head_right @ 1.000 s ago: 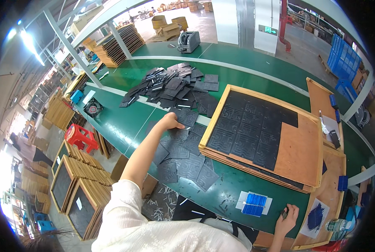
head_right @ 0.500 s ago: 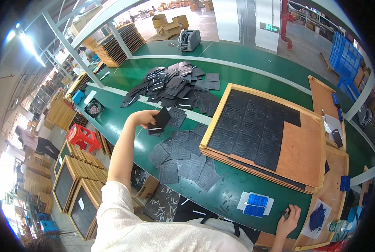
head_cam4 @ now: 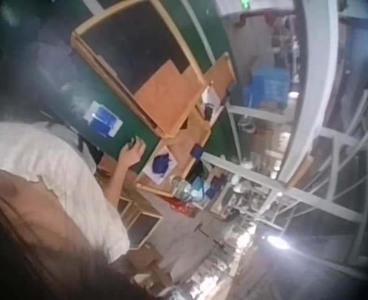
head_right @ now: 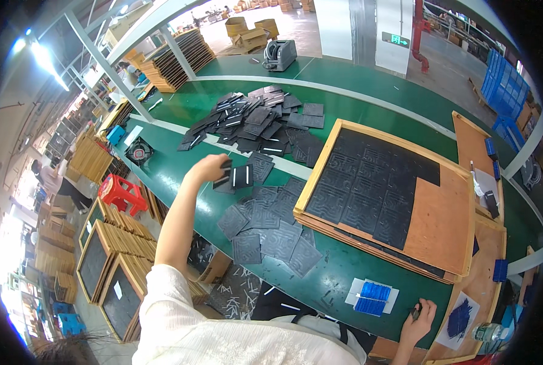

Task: The person assembles solar panels by placing backing sheets into a wooden tray and pressing solar cells onto backing plates by hand.

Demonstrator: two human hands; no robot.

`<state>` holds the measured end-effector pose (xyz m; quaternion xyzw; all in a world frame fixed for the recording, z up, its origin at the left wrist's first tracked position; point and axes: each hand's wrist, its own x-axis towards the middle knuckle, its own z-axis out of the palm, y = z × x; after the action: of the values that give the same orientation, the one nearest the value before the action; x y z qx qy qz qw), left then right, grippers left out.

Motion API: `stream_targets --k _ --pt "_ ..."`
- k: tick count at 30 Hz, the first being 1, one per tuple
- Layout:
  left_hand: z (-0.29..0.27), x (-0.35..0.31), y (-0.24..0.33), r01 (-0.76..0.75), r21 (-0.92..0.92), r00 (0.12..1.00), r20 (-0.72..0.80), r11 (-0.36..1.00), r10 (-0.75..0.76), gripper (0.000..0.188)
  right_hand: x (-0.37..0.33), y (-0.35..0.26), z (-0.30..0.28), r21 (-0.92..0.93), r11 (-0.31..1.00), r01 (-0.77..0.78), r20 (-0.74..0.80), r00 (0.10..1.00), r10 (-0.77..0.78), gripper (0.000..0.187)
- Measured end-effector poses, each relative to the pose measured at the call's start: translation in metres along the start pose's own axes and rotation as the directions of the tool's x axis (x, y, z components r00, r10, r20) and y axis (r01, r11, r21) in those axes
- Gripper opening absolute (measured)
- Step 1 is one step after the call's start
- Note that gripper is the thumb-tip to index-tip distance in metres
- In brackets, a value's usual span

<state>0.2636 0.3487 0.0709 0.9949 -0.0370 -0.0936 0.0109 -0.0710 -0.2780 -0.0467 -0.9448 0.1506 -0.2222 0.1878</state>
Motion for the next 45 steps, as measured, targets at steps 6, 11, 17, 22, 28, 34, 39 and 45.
stream_targets --k 6,11,17,22,28,34,39,45 --pt "-0.005 0.007 0.020 -0.089 -0.350 0.994 0.035 0.933 0.108 0.066 0.000 -0.001 -0.004 -0.004 1.000 0.007 0.002 1.000 -0.007 0.018" --pt "0.052 0.024 0.008 0.159 -0.018 0.987 -0.033 0.987 -0.159 0.084 0.000 -0.001 0.000 -0.003 1.000 -0.006 -0.008 1.000 0.006 0.017" --pt "0.013 0.010 0.018 -0.107 -0.501 0.987 0.051 0.859 0.153 0.059 -0.001 0.002 -0.001 -0.018 1.000 -0.007 0.001 1.000 0.008 0.017" --pt "0.038 0.036 0.015 -0.124 -0.589 0.988 -0.147 0.798 0.045 0.064 0.000 0.000 -0.003 -0.013 1.000 -0.004 -0.014 1.000 0.003 0.017" --pt "0.079 0.048 0.049 -0.187 -0.423 0.982 -0.075 0.886 0.171 0.051 0.001 -0.001 0.001 -0.018 0.999 0.028 -0.034 0.999 -0.029 0.018" --pt "0.053 -0.030 0.047 -0.384 -0.521 0.923 -0.201 0.762 0.328 0.055 -0.001 -0.002 -0.001 -0.017 1.000 0.007 -0.026 1.000 -0.007 0.017" --pt "0.111 -0.106 0.034 0.211 -0.144 0.963 -0.141 0.967 -0.231 0.079 0.000 -0.002 -0.001 -0.015 1.000 0.002 -0.023 1.000 -0.003 0.018" --pt "0.150 -0.121 0.083 -0.059 -0.346 0.915 -0.393 0.936 -0.088 0.083 0.005 -0.005 0.000 -0.015 1.000 0.016 -0.017 1.000 -0.017 0.019"
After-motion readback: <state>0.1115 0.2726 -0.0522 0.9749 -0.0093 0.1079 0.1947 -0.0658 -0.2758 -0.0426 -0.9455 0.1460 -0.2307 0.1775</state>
